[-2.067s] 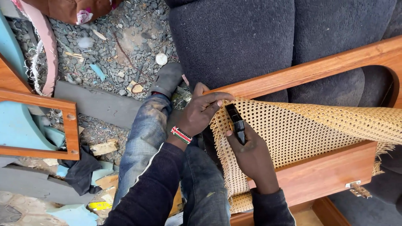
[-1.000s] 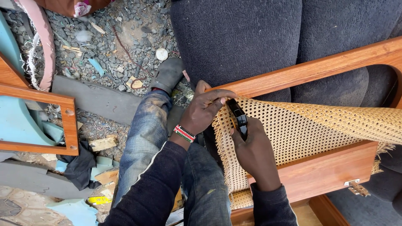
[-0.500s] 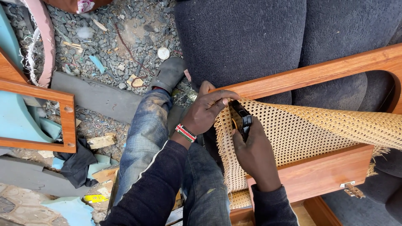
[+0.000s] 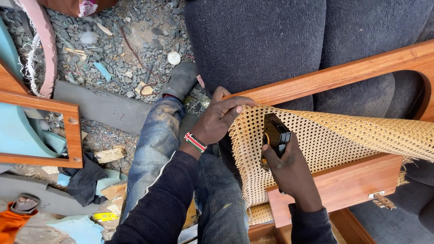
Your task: Stapling woven cane webbing to a wooden furniture frame using a manual staple gun.
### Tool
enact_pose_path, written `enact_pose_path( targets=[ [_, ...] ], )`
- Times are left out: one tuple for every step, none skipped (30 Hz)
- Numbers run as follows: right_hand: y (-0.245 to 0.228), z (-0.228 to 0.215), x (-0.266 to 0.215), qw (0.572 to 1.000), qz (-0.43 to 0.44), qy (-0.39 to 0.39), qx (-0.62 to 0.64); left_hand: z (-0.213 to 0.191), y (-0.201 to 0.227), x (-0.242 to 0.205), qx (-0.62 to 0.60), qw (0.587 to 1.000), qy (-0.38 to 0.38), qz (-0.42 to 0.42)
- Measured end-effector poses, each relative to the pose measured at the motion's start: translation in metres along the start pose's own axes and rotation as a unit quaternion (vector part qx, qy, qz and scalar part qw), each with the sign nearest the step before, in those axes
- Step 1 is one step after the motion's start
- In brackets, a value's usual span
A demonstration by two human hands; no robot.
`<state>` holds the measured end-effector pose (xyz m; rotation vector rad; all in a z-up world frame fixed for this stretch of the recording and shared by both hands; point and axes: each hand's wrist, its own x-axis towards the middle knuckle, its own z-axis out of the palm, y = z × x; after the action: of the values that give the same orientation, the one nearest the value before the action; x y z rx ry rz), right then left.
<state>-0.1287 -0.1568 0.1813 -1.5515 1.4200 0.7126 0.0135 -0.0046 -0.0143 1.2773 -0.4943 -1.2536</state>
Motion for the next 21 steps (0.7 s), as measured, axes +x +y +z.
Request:
enact_pose_path(
  targets=[
    [-0.003,0.002,0.0,1.0,0.001,0.0,0.002,-0.001,0.0,0.0,0.001,1.0,-0.002,-0.001],
    [-0.005,0.003,-0.001,1.0,-0.004,-0.006,0.009,-0.001,0.0,0.0,-0.001,1.0,-0.001,0.006],
    [-0.007,0.005,-0.001,1.0,-0.008,-0.011,0.016,-0.002,0.0,0.0,-0.003,1.0,-0.001,0.013],
    [-0.006,0.005,-0.002,1.0,-0.007,-0.01,0.017,-0.001,0.002,0.0,-0.003,1.0,-0.002,0.012],
    [-0.006,0.006,-0.002,1.0,-0.011,-0.003,0.025,0.0,0.004,0.0,-0.011,1.0,0.0,0.013],
    [-0.005,0.006,-0.002,0.999,-0.015,0.004,0.034,-0.001,0.006,-0.001,-0.019,1.0,0.003,0.013],
    [-0.004,0.007,-0.002,0.999,-0.015,0.005,0.035,-0.001,0.005,-0.001,-0.019,1.0,0.002,0.014],
    [-0.003,0.007,-0.003,0.999,-0.021,0.017,0.046,-0.001,0.005,-0.001,-0.023,1.0,0.005,0.018],
    [-0.002,0.007,-0.004,0.998,-0.026,0.028,0.058,-0.001,0.005,-0.002,-0.028,0.999,0.007,0.022],
    [-0.001,0.007,-0.005,0.998,-0.026,0.028,0.059,0.0,0.003,-0.001,-0.028,0.999,0.006,0.021],
    [0.001,0.008,-0.007,0.996,-0.031,0.04,0.07,0.0,0.0,-0.001,-0.039,0.999,0.007,0.033],
    [0.002,0.009,-0.008,0.995,-0.036,0.051,0.082,0.0,-0.001,0.0,-0.051,0.998,0.009,0.044],
    [0.047,0.011,0.007,0.994,-0.039,0.05,0.084,0.001,0.013,-0.002,-0.047,0.998,0.009,0.045],
    [0.092,0.014,0.023,0.991,0.005,0.117,0.062,0.003,0.028,-0.004,0.0,0.998,0.043,0.035],
    [0.138,0.017,0.038,0.98,0.051,0.188,0.04,0.005,0.043,-0.004,0.045,0.996,0.074,0.027],
    [0.149,0.006,0.044,0.979,0.051,0.192,0.043,0.007,0.038,-0.004,0.047,0.996,0.07,0.03],
    [0.16,-0.006,0.048,0.974,0.02,0.222,0.042,0.009,0.034,-0.004,0.019,0.994,0.108,0.018],
    [0.172,-0.017,0.053,0.967,-0.01,0.253,0.041,0.012,0.03,-0.005,-0.01,0.989,0.145,0.006],
    [0.173,-0.026,0.061,0.966,-0.008,0.254,0.044,0.014,0.025,-0.007,-0.008,0.99,0.141,0.006],
    [0.176,-0.035,0.068,0.959,0.006,0.281,0.025,0.017,0.02,-0.01,-0.006,0.979,0.166,-0.118],
    [0.179,-0.045,0.075,0.951,0.022,0.308,0.004,0.021,0.014,-0.013,-0.005,0.952,0.188,-0.241]
  ],
)
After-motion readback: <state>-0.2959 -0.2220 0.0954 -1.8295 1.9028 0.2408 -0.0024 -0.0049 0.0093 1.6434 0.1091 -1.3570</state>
